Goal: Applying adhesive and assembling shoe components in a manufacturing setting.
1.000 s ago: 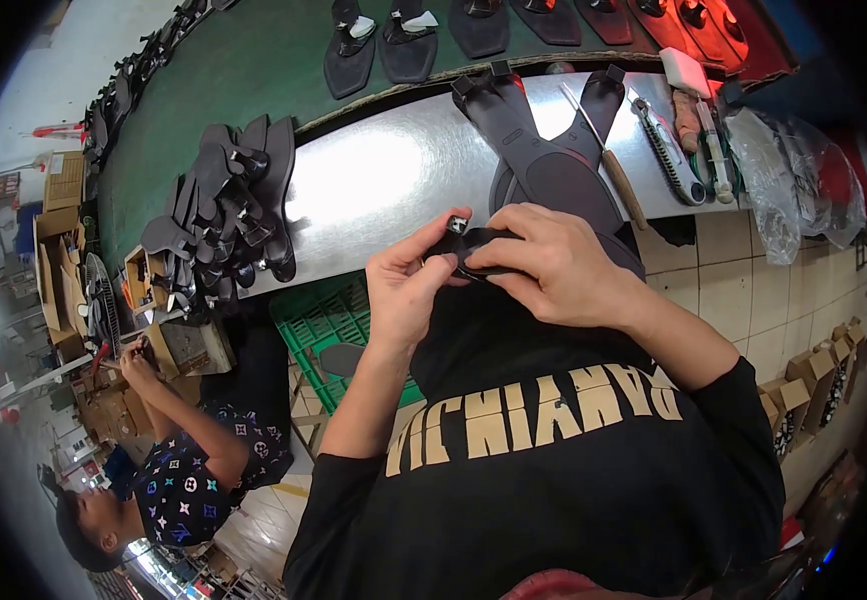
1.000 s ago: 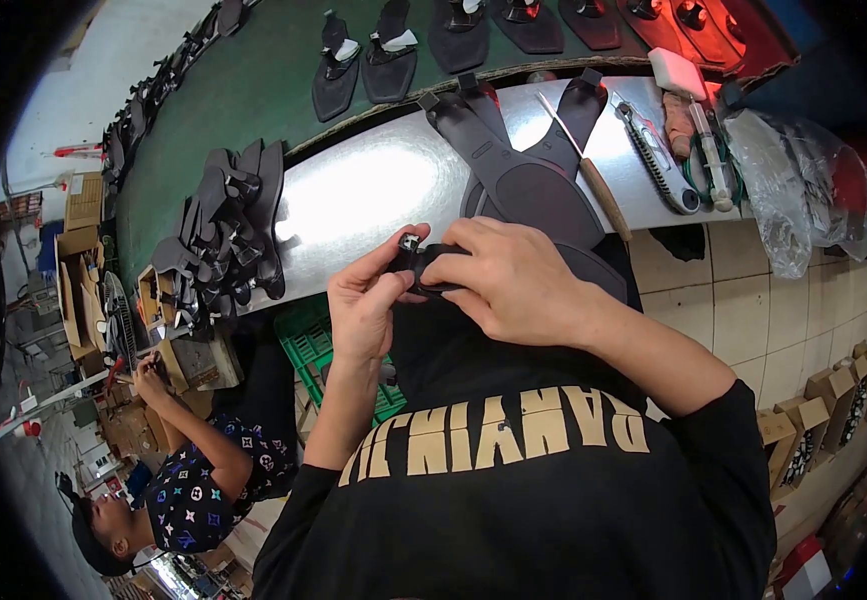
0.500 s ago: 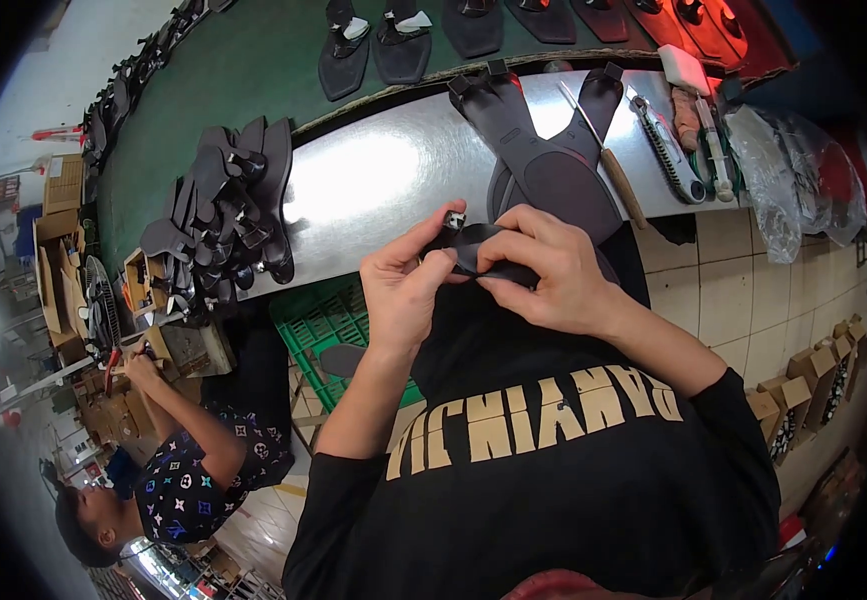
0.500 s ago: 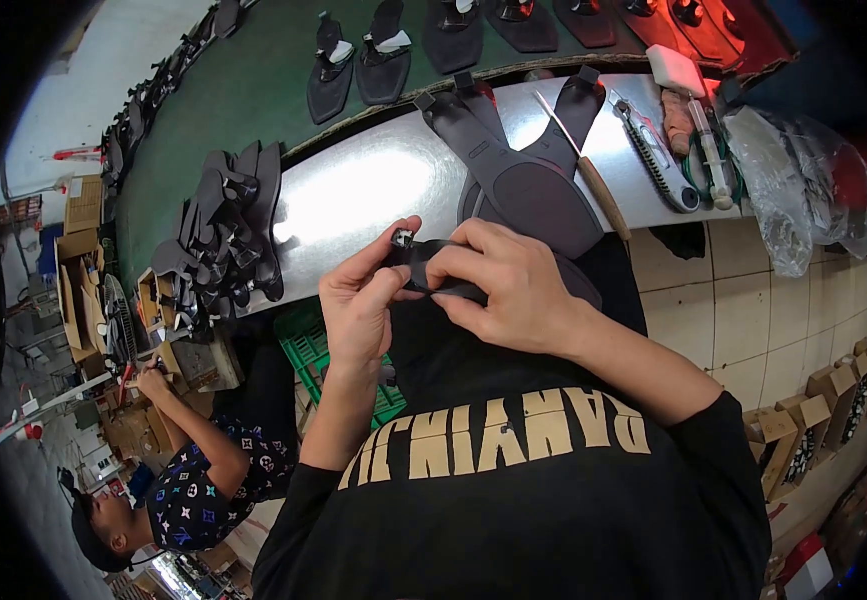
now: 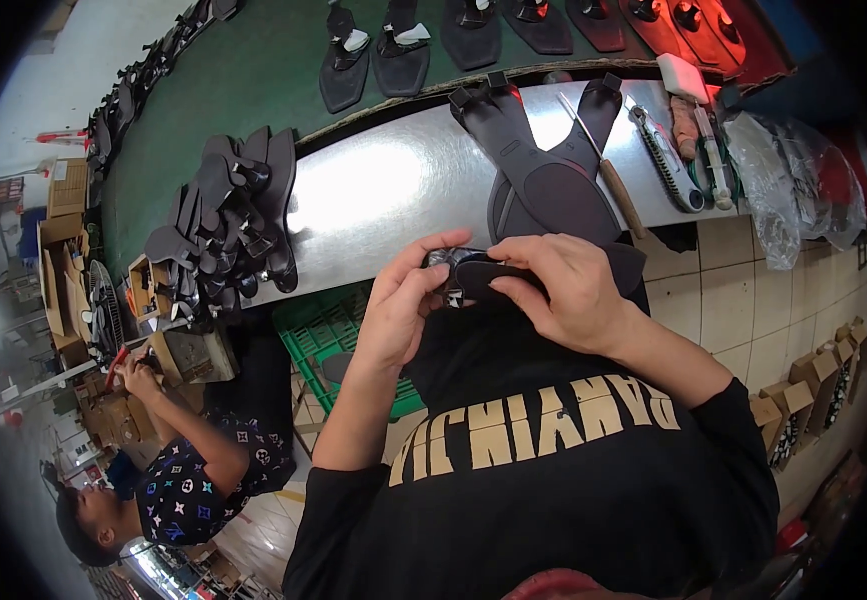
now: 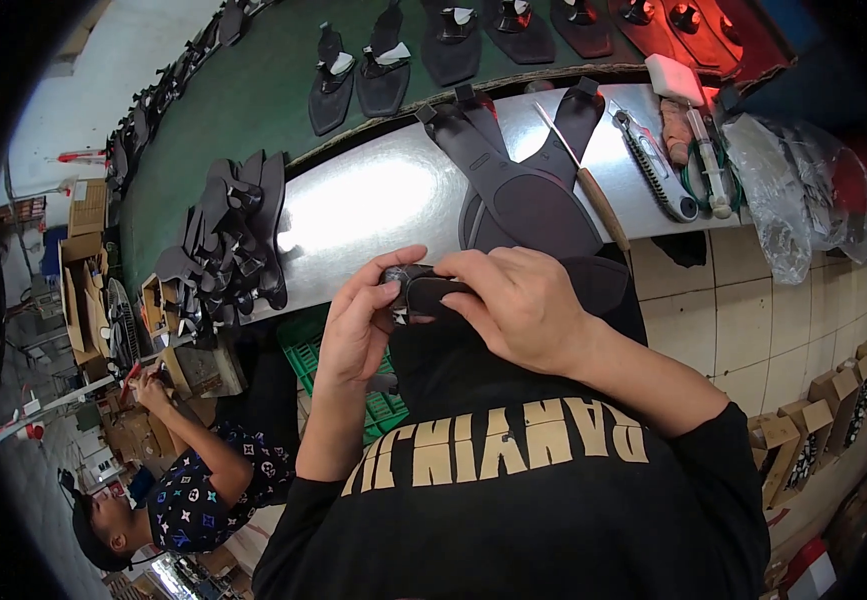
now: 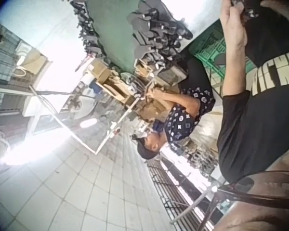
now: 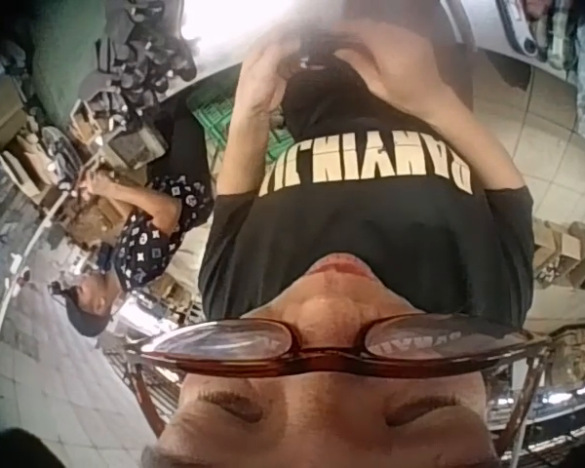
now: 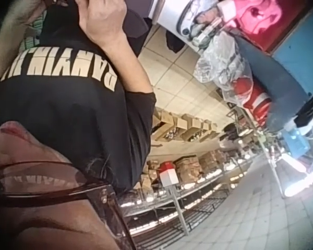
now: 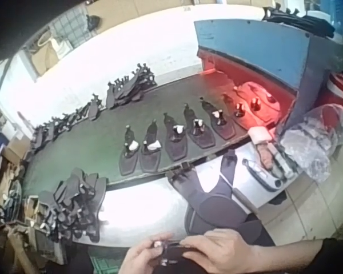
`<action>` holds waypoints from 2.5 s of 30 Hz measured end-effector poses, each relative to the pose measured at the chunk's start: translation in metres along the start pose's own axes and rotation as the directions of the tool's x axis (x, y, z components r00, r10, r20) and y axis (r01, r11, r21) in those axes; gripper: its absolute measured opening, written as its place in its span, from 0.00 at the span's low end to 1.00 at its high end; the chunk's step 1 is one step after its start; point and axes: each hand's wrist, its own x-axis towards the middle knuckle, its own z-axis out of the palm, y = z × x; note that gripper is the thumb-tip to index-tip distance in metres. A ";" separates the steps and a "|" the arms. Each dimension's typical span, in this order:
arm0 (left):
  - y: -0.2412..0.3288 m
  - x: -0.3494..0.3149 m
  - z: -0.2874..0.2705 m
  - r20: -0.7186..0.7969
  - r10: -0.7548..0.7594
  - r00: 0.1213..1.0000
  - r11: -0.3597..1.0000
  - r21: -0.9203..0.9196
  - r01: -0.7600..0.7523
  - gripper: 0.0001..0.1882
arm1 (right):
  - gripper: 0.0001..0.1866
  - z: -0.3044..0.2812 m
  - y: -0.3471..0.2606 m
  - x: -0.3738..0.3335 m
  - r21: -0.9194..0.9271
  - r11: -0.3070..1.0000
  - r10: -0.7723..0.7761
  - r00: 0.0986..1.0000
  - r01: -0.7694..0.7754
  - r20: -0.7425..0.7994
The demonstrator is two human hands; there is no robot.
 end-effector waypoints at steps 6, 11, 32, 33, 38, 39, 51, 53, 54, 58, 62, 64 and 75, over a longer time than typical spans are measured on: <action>0.010 0.005 -0.003 0.060 -0.091 0.994 0.977 0.201 0.077 0.19 | 0.10 0.000 0.007 -0.003 0.040 0.997 0.070 0.996 -0.072 0.047; -0.004 0.007 0.005 0.042 -0.083 0.996 0.980 0.185 0.074 0.17 | 0.11 0.004 0.009 -0.005 -0.005 0.997 0.079 0.993 -0.079 0.089; -0.019 0.010 0.008 0.001 0.085 0.996 0.939 0.335 -0.081 0.12 | 0.10 0.004 0.029 -0.008 0.578 0.322 0.499 0.653 -0.750 0.569; -0.016 0.009 0.010 0.016 0.087 0.996 0.938 0.334 -0.087 0.12 | 0.10 0.001 0.030 -0.003 0.578 0.329 0.508 0.656 -0.747 0.559; 0.016 -0.016 0.001 -0.110 0.370 0.923 0.874 0.379 -0.305 0.14 | 0.09 -0.024 0.036 0.033 0.450 0.728 0.419 0.855 -0.517 0.306; 0.019 -0.019 -0.009 -0.203 0.411 0.888 0.887 0.312 -0.340 0.14 | 0.09 -0.032 0.038 0.043 0.320 0.909 0.301 0.952 -0.268 -0.059; -0.038 0.012 -0.034 -0.379 -0.044 0.924 0.854 -0.495 -0.162 0.18 | 0.13 -0.041 0.089 0.005 -0.074 0.908 0.366 0.867 -0.412 -0.338; -0.041 0.013 -0.028 -0.329 -0.103 0.939 0.762 -0.632 -0.138 0.17 | 0.17 -0.031 0.039 0.005 0.396 0.729 0.580 0.811 -0.559 0.078; -0.039 0.014 -0.021 -0.277 -0.109 0.955 0.725 -0.679 -0.114 0.16 | 0.20 -0.022 0.022 0.001 0.445 0.683 0.532 0.812 -0.579 0.239; -0.031 0.020 0.002 -0.174 -0.154 0.973 0.672 -0.740 -0.026 0.15 | 0.34 0.015 0.002 -0.014 0.568 0.555 0.361 0.791 -0.608 0.494; -0.036 0.024 0.008 -0.118 -0.183 0.976 0.638 -0.769 0.027 0.14 | 0.30 0.039 0.010 -0.024 0.545 0.636 0.401 0.837 -0.546 0.371; -0.030 0.016 0.013 -0.133 -0.213 0.968 0.629 -0.777 0.032 0.14 | 0.24 0.036 0.005 -0.021 0.526 0.733 0.339 0.902 -0.432 0.269; -0.031 0.019 0.019 -0.564 0.326 0.759 0.882 -0.108 -0.459 0.32 | 0.32 0.020 -0.008 -0.010 0.607 0.166 0.318 0.625 -0.777 0.713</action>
